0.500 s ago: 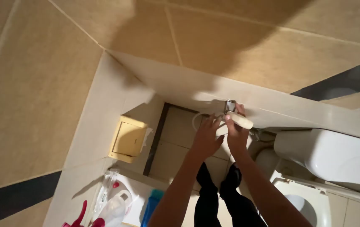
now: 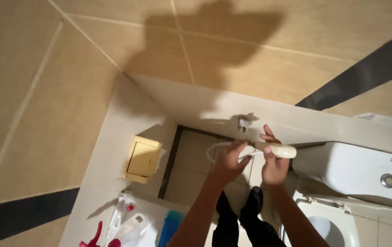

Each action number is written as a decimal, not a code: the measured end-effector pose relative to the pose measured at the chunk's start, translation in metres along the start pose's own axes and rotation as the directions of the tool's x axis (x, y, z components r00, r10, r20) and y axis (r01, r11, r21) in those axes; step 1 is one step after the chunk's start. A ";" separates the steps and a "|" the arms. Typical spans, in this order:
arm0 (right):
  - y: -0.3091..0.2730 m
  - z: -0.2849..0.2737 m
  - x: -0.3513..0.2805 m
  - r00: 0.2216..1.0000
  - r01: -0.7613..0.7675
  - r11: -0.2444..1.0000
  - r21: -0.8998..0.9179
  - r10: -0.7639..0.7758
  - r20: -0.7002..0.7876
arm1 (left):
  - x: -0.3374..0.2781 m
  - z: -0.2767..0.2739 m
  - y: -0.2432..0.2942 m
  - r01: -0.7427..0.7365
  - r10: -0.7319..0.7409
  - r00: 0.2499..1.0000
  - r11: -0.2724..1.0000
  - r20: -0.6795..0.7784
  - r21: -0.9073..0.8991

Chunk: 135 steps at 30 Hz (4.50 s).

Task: The person flushes the toilet and then uses a blue scrub brush to clean the grout lines on the tiled floor. The person is kneeling on the floor while scrubbing the area near the toilet.

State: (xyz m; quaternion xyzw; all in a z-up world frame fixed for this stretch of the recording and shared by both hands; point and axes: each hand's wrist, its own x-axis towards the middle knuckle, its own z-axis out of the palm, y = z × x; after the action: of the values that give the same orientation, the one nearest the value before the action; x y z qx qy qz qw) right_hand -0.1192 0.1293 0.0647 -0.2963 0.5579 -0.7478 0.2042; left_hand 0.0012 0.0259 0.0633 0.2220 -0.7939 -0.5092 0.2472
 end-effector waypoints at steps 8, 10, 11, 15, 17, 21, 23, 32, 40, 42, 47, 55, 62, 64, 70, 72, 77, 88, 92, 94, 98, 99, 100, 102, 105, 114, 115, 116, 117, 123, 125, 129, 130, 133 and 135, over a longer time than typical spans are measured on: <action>-0.088 -0.013 -0.019 0.999 0.035 0.997 -0.065 -0.035 0.000 | 0.001 0.004 0.077 -0.159 0.158 0.987 0.987 0.017 0.026; -0.108 -0.016 -0.026 0.999 0.028 0.989 -0.147 -0.032 -0.027 | -0.002 0.008 0.089 -0.200 0.199 0.980 0.979 0.030 0.036; -0.116 -0.017 -0.029 0.998 0.049 0.985 -0.164 -0.054 -0.022 | -0.004 0.013 0.090 -0.199 0.199 0.980 0.980 0.033 0.020; -0.143 -0.030 -0.046 0.998 0.051 0.958 -0.282 -0.059 -0.022 | -0.016 0.031 0.095 -0.090 0.085 0.980 0.996 0.180 0.020; -0.153 -0.034 -0.054 0.997 0.048 0.959 -0.281 -0.062 -0.041 | -0.020 0.034 0.108 -0.127 0.127 0.980 0.992 0.153 -0.012; -0.167 -0.038 -0.073 0.992 0.102 0.918 -0.382 -0.123 -0.033 | -0.031 0.040 0.124 -0.134 0.140 0.968 0.990 0.207 -0.040; -0.176 -0.042 -0.080 0.987 0.099 0.928 -0.358 -0.138 -0.083 | -0.033 0.046 0.136 -0.134 0.150 0.958 0.988 0.243 -0.081; -0.207 -0.078 -0.124 0.940 0.134 0.939 -0.317 -0.221 -0.259 | -0.044 0.075 0.189 -0.110 0.180 0.843 0.980 0.507 -0.165; -0.240 -0.111 -0.177 0.878 0.089 0.925 -0.370 -0.248 -0.409 | -0.073 0.121 0.222 -0.160 0.284 0.752 0.954 0.594 -0.254; -0.243 -0.120 -0.192 0.868 0.125 0.931 -0.342 -0.270 -0.418 | -0.083 0.132 0.228 -0.096 0.253 0.724 0.958 0.642 -0.270; -0.250 -0.140 -0.227 0.791 0.112 0.904 -0.412 -0.332 -0.514 | -0.103 0.158 0.248 -0.203 0.346 0.653 0.937 0.674 -0.285; -0.268 -0.155 -0.285 0.676 0.036 0.903 -0.428 -0.338 -0.655 | -0.143 0.192 0.267 -0.195 0.429 0.518 0.902 0.740 -0.386; -0.281 -0.166 -0.328 0.632 0.051 0.936 -0.349 -0.301 -0.715 | -0.180 0.218 0.278 -0.231 0.454 0.520 0.890 0.724 -0.392; -0.288 -0.168 -0.339 0.613 0.040 0.942 -0.333 -0.286 -0.736 | -0.187 0.225 0.281 -0.245 0.454 0.524 0.891 0.720 -0.383; -0.297 -0.172 -0.376 0.494 0.054 0.950 -0.306 -0.292 -0.819 | -0.207 0.241 0.306 -0.212 0.487 0.426 0.873 0.762 -0.439; -0.296 -0.168 -0.386 0.444 0.024 0.940 -0.340 -0.315 -0.839 | -0.215 0.245 0.306 -0.211 0.493 0.377 0.870 0.784 -0.446; -0.289 -0.168 -0.419 0.367 0.076 0.963 -0.260 -0.270 -0.890 | -0.223 0.256 0.295 -0.186 0.511 0.228 0.858 0.829 -0.478; -0.288 -0.156 -0.425 0.322 0.142 0.968 -0.205 -0.242 -0.915 | -0.195 0.264 0.308 -0.140 0.457 -0.113 0.872 0.882 -0.470; -0.282 -0.147 -0.423 0.200 0.164 0.950 -0.267 -0.297 -0.934 | -0.196 0.267 0.311 -0.141 0.413 -0.163 0.889 0.896 -0.435; -0.280 -0.142 -0.422 0.151 0.164 0.948 -0.274 -0.298 -0.942 | -0.196 0.267 0.313 -0.153 0.401 -0.191 0.890 0.896 -0.431; -0.277 -0.131 -0.424 0.023 0.126 0.940 -0.318 -0.323 -0.946 | -0.200 0.269 0.320 -0.152 0.385 -0.267 0.889 0.883 -0.433; -0.276 -0.128 -0.425 -0.018 0.129 0.938 -0.321 -0.322 -0.947 | -0.201 0.269 0.321 -0.186 0.350 -0.290 0.892 0.891 -0.411; -0.274 -0.124 -0.428 -0.037 0.128 0.936 -0.327 -0.325 -0.945 | -0.204 0.270 0.321 -0.185 0.350 -0.309 0.890 0.884 -0.417; -0.270 -0.117 -0.434 -0.118 0.112 0.945 -0.306 -0.294 -0.949 | -0.211 0.272 0.320 -0.157 0.373 -0.366 0.878 0.853 -0.452; -0.264 -0.106 -0.442 -0.221 0.108 0.939 -0.328 -0.299 -0.928 | -0.222 0.274 0.327 -0.237 0.299 -0.448 0.869 0.843 -0.434; -0.244 -0.080 -0.465 -0.407 0.142 0.909 -0.392 -0.307 -0.860 | -0.253 0.279 0.336 -0.257 0.204 -0.641 0.851 0.740 -0.458; -0.244 -0.078 -0.465 -0.420 0.140 0.907 -0.397 -0.309 -0.853 | -0.256 0.280 0.333 -0.256 0.203 -0.652 0.848 0.730 -0.464; -0.244 -0.076 -0.466 -0.435 0.129 0.907 -0.401 -0.312 -0.845 | -0.258 0.282 0.331 -0.238 0.229 -0.662 0.839 0.714 -0.489; -0.244 -0.075 -0.466 -0.449 0.118 0.906 -0.405 -0.315 -0.836 | -0.259 0.283 0.328 -0.219 0.255 -0.671 0.830 0.696 -0.514; -0.241 -0.070 -0.464 -0.485 0.017 0.923 -0.383 -0.328 -0.811 | -0.261 0.282 0.329 -0.224 0.228 -0.694 0.833 0.683 -0.506; -0.247 -0.069 -0.464 -0.457 0.025 0.924 -0.382 -0.329 -0.826 | -0.259 0.281 0.329 -0.225 0.224 -0.692 0.836 0.686 -0.500; -0.249 -0.073 -0.465 -0.399 0.072 0.922 -0.379 -0.322 -0.859 | -0.255 0.283 0.325 -0.199 0.262 -0.675 0.835 0.690 -0.512; -0.250 -0.074 -0.464 -0.390 0.071 0.924 -0.377 -0.322 -0.863 | -0.253 0.283 0.323 -0.199 0.264 -0.668 0.837 0.695 -0.509; -0.249 -0.077 -0.460 -0.351 0.088 0.924 -0.372 -0.320 -0.880 | -0.247 0.280 0.322 -0.166 0.283 -0.639 0.858 0.716 -0.487; -0.248 -0.083 -0.456 -0.364 0.103 0.927 -0.360 -0.302 -0.881 | -0.242 0.278 0.327 -0.240 0.189 -0.636 0.873 0.748 -0.425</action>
State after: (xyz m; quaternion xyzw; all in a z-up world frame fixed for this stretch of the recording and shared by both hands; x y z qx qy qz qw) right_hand 0.1694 0.5515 0.1864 0.3234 0.4700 -0.6604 -0.4883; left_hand -0.0151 0.4916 0.2235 -0.5441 -0.6165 -0.3359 -0.4594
